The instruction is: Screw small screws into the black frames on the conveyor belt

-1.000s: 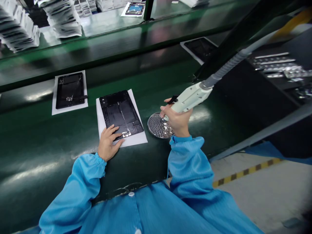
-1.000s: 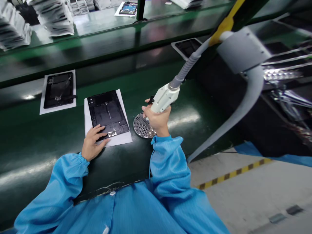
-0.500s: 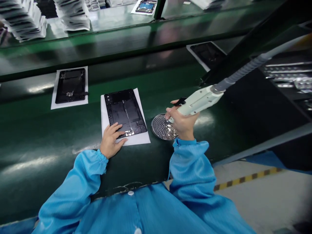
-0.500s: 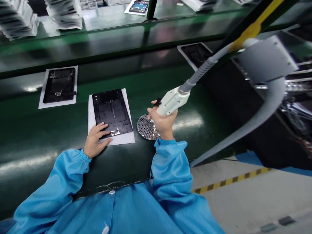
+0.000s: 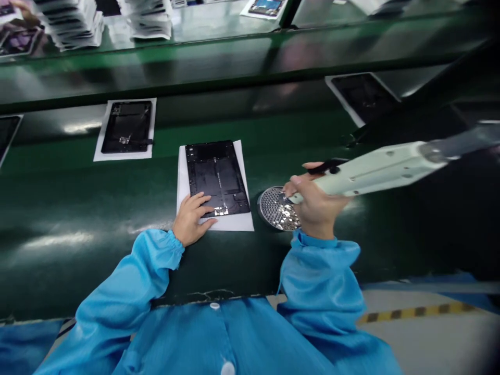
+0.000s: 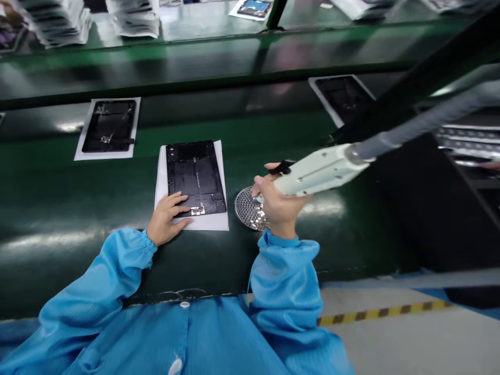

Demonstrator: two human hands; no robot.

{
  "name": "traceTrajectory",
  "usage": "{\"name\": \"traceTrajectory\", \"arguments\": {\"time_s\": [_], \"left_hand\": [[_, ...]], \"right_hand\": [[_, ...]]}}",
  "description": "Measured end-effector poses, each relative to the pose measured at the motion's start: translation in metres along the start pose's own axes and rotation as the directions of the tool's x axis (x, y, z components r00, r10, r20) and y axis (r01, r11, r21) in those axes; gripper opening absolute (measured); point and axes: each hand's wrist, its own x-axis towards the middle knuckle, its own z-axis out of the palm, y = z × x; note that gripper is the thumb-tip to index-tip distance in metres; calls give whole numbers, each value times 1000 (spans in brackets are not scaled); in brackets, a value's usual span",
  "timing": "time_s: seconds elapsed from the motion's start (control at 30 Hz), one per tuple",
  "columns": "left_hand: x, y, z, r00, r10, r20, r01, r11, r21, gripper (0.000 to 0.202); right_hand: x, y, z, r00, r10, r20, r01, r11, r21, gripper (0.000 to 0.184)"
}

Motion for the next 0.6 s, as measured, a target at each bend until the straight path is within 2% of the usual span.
{"name": "traceTrajectory", "arguments": {"time_s": [0.07, 0.17, 0.3, 0.4, 0.6], "left_hand": [[0, 1, 0, 1000, -11, 16, 11, 1000, -3, 24], [1, 1, 1, 999, -23, 32, 23, 1000, -2, 25], [1, 1, 3, 998, -38, 58, 38, 999, -4, 27], [1, 2, 4, 997, -33, 65, 35, 999, -18, 27], [2, 5, 4, 994, -55, 90, 58, 998, -27, 26]], "right_hand": [[-10, -10, 16, 996, 40, 79, -43, 999, 28, 22], [-28, -19, 45, 962, 130, 240, -141, 990, 27, 20], [-48, -16, 75, 913, 156, 378, -169, 986, 2, 21], [-55, -9, 84, 894, 180, 411, -190, 982, -16, 23], [-58, -3, 82, 867, 215, 449, -215, 975, -53, 25]]}}
